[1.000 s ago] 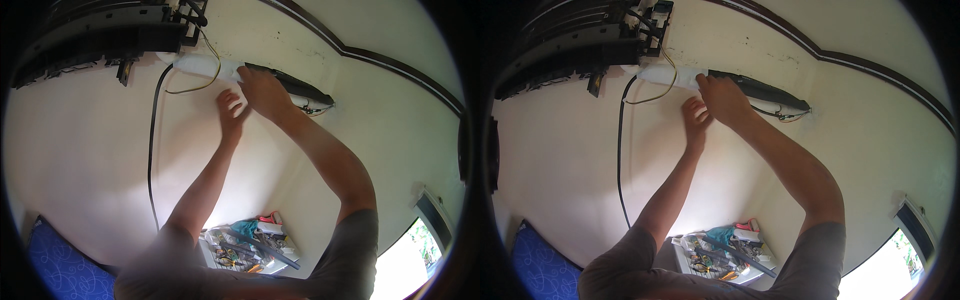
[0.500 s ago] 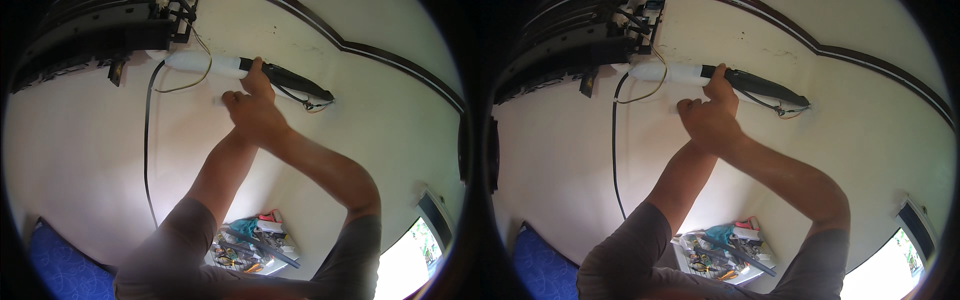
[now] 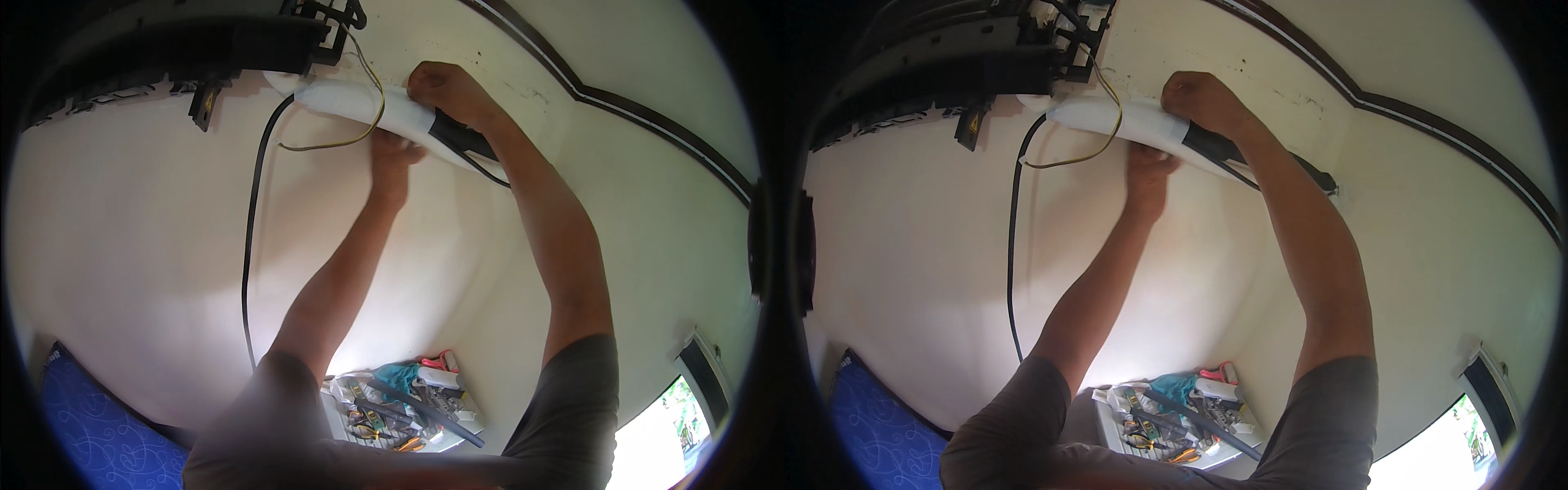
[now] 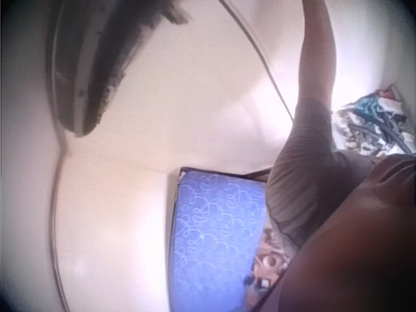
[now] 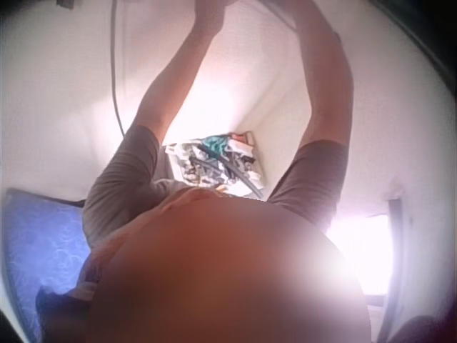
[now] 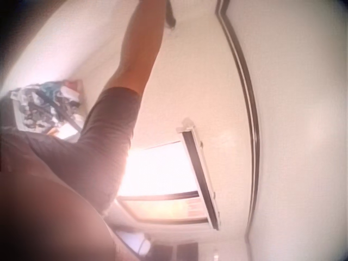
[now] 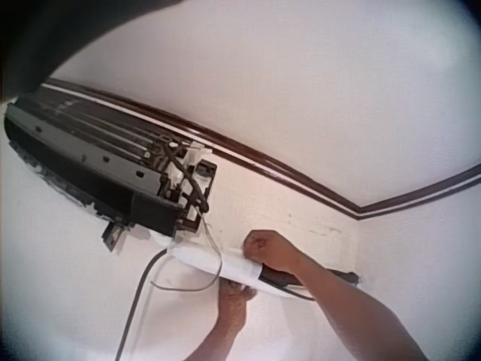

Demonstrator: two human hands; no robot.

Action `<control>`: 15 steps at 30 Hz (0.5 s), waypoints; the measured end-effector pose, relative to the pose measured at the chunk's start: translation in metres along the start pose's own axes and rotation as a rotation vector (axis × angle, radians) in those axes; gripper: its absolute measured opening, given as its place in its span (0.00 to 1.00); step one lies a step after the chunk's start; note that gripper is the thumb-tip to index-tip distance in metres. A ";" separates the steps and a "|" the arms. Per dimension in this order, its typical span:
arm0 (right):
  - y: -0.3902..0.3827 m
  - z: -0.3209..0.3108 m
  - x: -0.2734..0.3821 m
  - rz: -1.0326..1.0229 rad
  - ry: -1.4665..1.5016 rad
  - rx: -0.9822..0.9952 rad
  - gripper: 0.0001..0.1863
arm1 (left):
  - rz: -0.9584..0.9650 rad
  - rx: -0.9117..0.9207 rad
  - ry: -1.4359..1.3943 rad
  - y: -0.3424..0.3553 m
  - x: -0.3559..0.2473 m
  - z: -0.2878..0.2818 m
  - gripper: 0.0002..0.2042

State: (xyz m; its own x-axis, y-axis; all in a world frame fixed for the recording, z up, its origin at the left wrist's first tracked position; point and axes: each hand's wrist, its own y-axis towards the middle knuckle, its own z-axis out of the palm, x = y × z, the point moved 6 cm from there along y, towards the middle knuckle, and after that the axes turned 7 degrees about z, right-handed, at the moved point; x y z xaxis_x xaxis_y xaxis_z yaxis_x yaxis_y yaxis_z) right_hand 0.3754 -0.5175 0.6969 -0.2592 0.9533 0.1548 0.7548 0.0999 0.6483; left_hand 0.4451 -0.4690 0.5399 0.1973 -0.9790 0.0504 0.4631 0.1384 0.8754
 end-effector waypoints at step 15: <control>-0.034 -0.016 0.020 -0.024 -0.520 -0.240 0.12 | -0.219 -0.151 0.319 -0.003 -0.028 -0.012 0.18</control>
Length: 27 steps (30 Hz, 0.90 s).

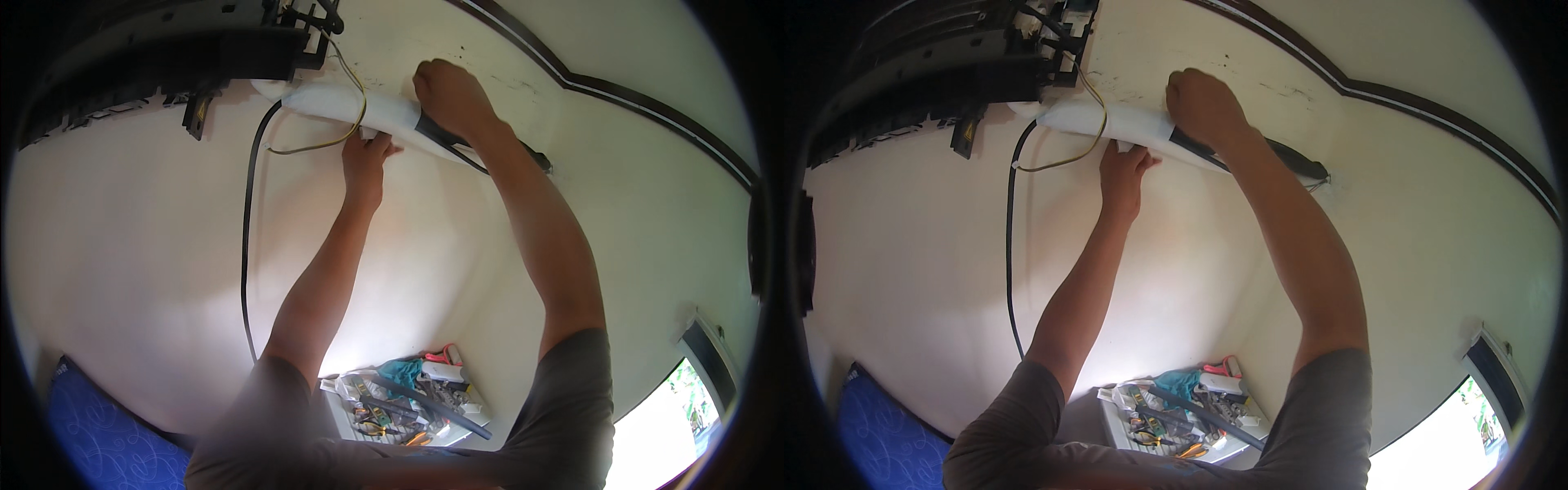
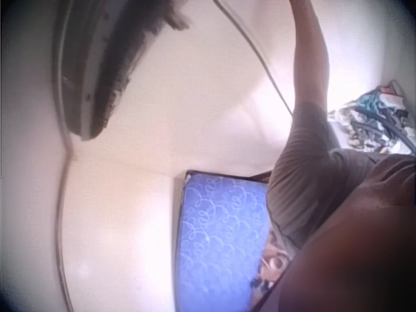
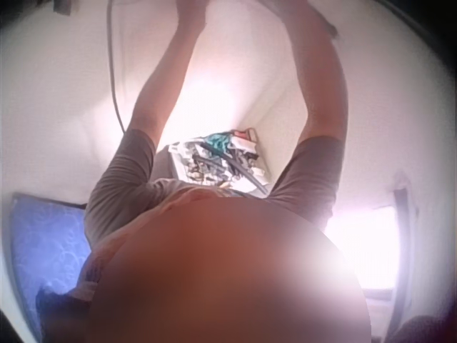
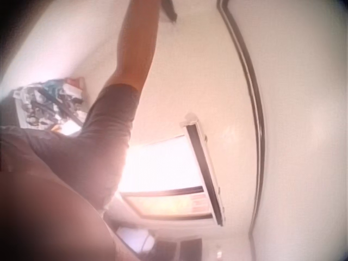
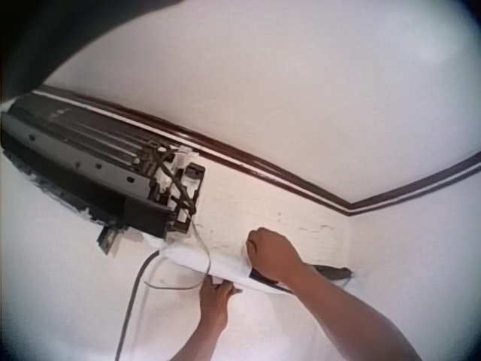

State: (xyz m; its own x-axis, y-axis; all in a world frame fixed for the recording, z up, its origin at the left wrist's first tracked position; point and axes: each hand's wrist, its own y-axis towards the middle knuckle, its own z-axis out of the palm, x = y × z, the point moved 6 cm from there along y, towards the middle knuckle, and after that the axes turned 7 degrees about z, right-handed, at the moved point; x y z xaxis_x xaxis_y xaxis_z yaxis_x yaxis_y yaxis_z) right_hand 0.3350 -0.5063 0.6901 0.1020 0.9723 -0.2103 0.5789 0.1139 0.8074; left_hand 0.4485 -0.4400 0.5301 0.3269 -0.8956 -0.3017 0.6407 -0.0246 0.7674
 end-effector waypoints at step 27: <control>-0.131 0.012 0.058 -0.339 -0.290 -0.116 0.08 | 0.529 0.064 1.507 -0.027 0.076 0.131 0.27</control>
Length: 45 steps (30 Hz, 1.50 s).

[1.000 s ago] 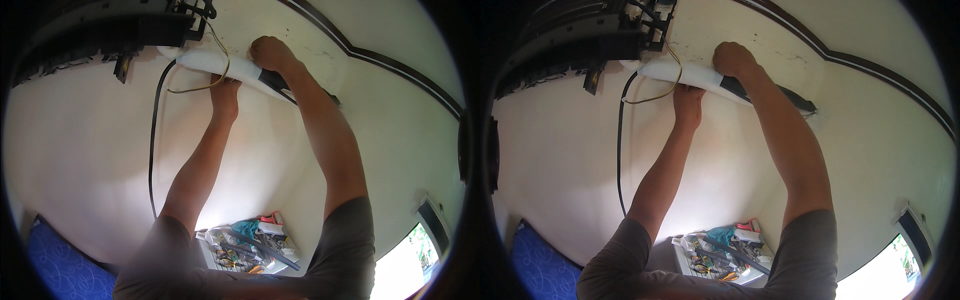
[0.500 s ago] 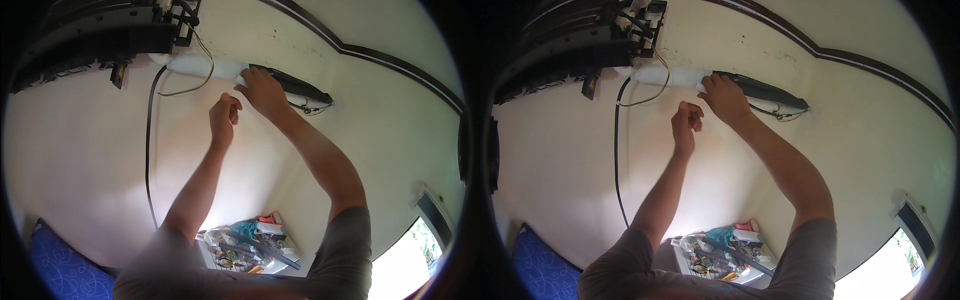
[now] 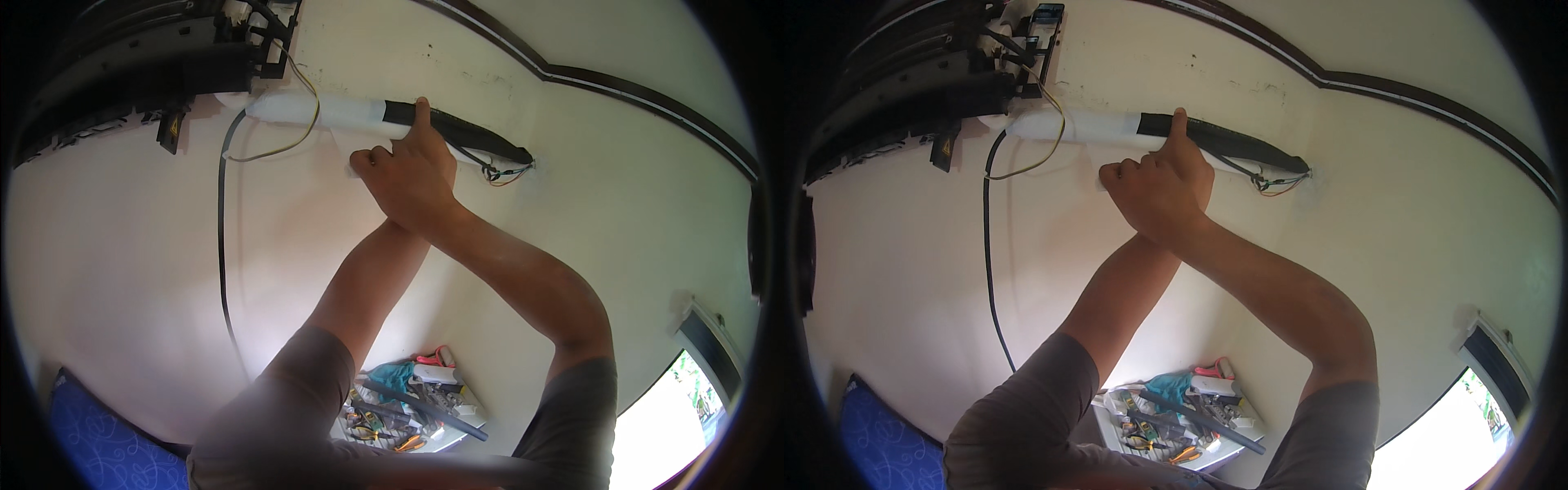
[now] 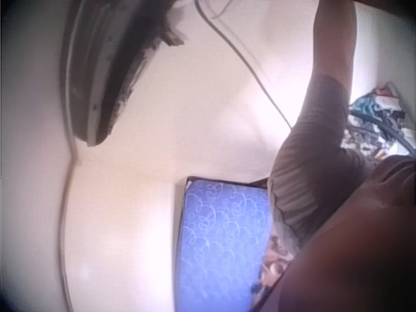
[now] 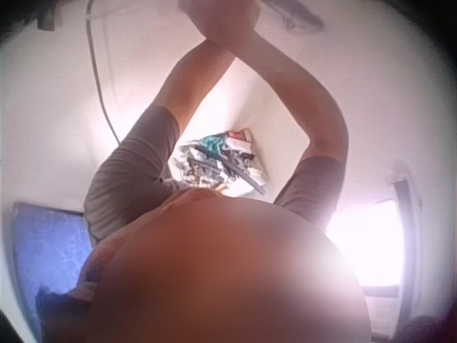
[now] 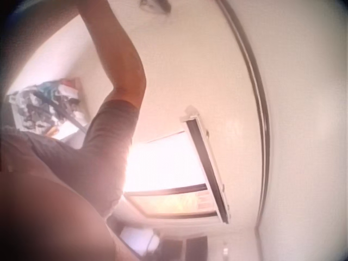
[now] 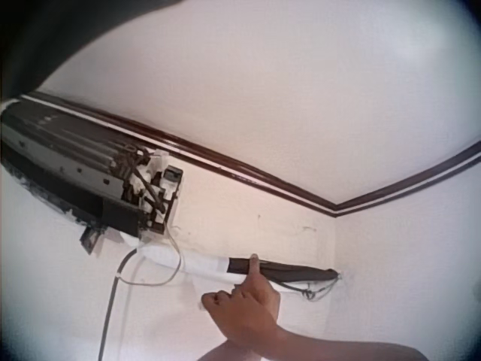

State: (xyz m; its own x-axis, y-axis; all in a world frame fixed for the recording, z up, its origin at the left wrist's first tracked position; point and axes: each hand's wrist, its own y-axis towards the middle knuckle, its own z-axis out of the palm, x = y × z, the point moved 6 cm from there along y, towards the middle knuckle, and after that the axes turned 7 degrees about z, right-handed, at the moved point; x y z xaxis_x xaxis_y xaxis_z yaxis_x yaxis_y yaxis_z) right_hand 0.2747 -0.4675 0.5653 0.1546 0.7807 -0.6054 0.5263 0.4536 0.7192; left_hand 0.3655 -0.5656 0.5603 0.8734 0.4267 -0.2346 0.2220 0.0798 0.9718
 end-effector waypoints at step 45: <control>-0.019 0.046 -0.040 0.292 0.306 -0.350 0.24 | -0.632 0.481 -0.923 -0.013 0.099 -0.097 0.27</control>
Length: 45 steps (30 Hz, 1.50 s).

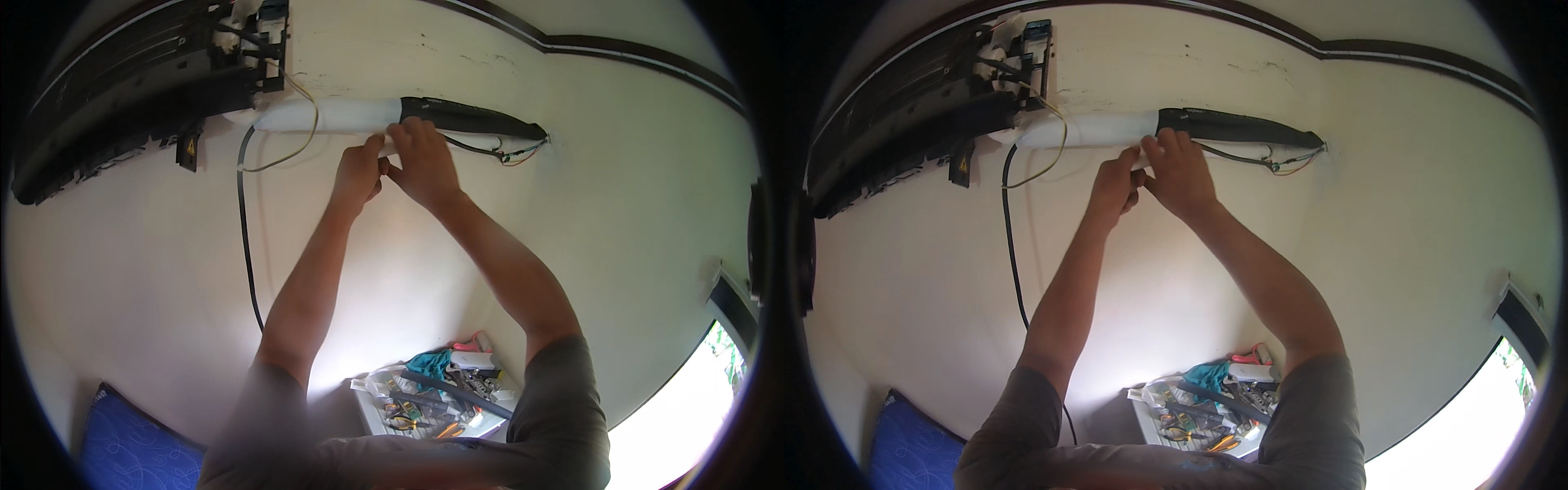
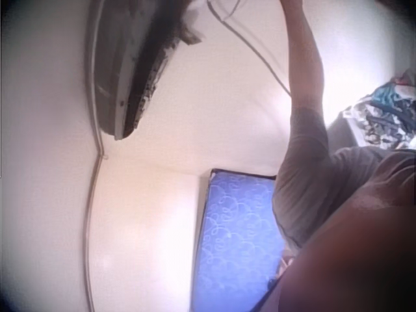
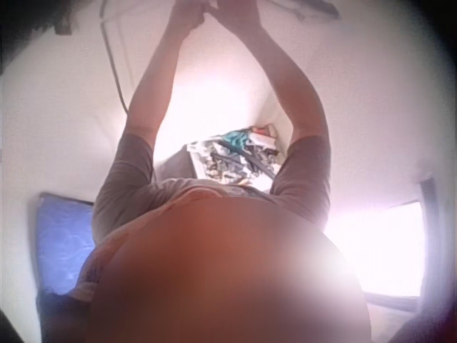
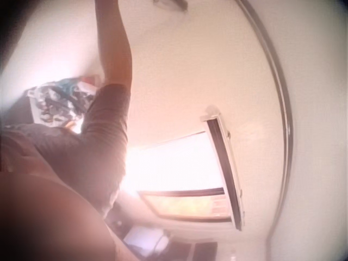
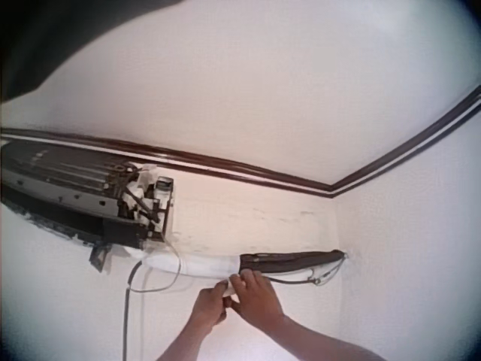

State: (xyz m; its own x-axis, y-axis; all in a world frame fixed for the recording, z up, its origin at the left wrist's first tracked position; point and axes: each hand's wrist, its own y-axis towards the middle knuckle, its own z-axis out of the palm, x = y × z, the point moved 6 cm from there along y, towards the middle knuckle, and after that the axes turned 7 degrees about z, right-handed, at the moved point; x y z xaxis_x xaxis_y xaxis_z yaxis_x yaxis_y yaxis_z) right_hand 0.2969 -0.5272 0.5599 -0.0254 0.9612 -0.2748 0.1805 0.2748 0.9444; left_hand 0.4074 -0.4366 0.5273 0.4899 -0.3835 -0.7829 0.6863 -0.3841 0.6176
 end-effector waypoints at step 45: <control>0.025 -0.005 -0.055 0.268 0.716 0.001 0.16 | 0.984 0.683 0.993 0.063 -0.125 0.029 0.08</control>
State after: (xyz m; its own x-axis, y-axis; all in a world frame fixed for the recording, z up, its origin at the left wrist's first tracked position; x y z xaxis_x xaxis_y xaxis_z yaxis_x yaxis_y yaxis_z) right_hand 0.2980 -0.5726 0.5991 -0.6121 0.7768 0.1478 0.2712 0.0306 0.9620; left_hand 0.3742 -0.4371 0.6662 0.9199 -0.1212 0.3730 -0.3384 -0.7259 0.5988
